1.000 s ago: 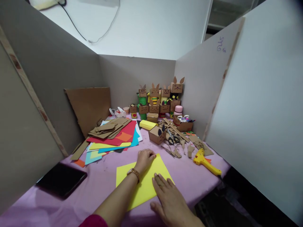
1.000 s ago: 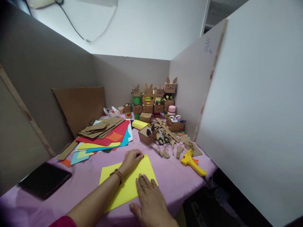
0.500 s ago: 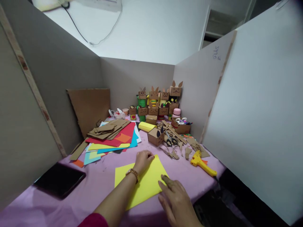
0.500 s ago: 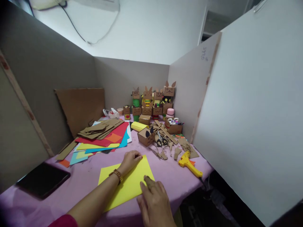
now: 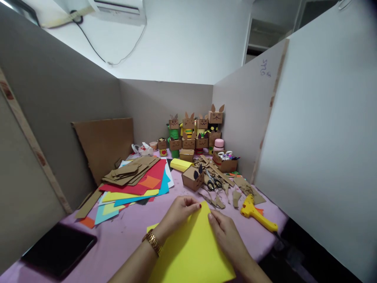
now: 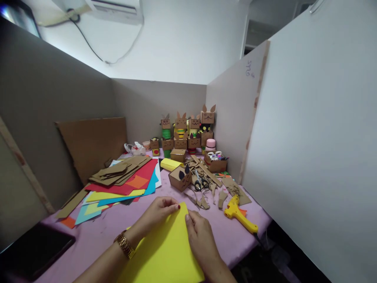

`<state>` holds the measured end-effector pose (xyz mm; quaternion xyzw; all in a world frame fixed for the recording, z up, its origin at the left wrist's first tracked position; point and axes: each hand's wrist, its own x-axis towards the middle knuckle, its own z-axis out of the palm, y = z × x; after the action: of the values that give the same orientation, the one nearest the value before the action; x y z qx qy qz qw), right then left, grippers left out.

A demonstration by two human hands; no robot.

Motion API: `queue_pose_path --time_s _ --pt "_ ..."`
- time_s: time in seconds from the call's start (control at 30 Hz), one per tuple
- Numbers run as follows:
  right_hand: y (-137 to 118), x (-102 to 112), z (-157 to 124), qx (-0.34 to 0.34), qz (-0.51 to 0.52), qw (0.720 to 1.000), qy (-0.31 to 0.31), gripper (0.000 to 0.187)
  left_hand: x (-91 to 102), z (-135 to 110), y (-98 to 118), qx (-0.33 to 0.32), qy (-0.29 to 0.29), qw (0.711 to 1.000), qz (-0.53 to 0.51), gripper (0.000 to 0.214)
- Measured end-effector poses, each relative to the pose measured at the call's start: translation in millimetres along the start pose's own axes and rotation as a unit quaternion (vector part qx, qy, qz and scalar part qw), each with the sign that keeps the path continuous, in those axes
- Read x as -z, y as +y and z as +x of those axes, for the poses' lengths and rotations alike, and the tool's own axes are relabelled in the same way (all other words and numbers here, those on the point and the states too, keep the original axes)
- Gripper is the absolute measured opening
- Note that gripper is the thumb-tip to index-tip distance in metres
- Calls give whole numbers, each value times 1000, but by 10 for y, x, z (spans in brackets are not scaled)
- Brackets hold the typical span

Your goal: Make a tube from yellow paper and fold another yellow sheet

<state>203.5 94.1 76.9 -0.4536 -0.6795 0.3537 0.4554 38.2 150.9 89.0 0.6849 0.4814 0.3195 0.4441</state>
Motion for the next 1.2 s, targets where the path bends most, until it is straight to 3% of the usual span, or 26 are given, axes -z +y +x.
queue_pose_path --time_s 0.17,0.43,0.87,1.07,1.2 --pt "-91 49 -65 -11 20 1000 -19 44 -11 -74 97 24 -26 997 -63 17" --pt "-190 83 -135 -66 165 982 -60 37 40 -156 230 76 -42 990 -114 15" --pt "157 39 196 -58 147 987 35 33 -51 3 116 37 -58 997 46 18" --pt "341 111 185 -79 172 978 88 32 229 -135 -25 92 -73 990 78 18" --pt "464 192 168 -105 205 967 107 33 506 -398 -176 117 -30 992 42 18"
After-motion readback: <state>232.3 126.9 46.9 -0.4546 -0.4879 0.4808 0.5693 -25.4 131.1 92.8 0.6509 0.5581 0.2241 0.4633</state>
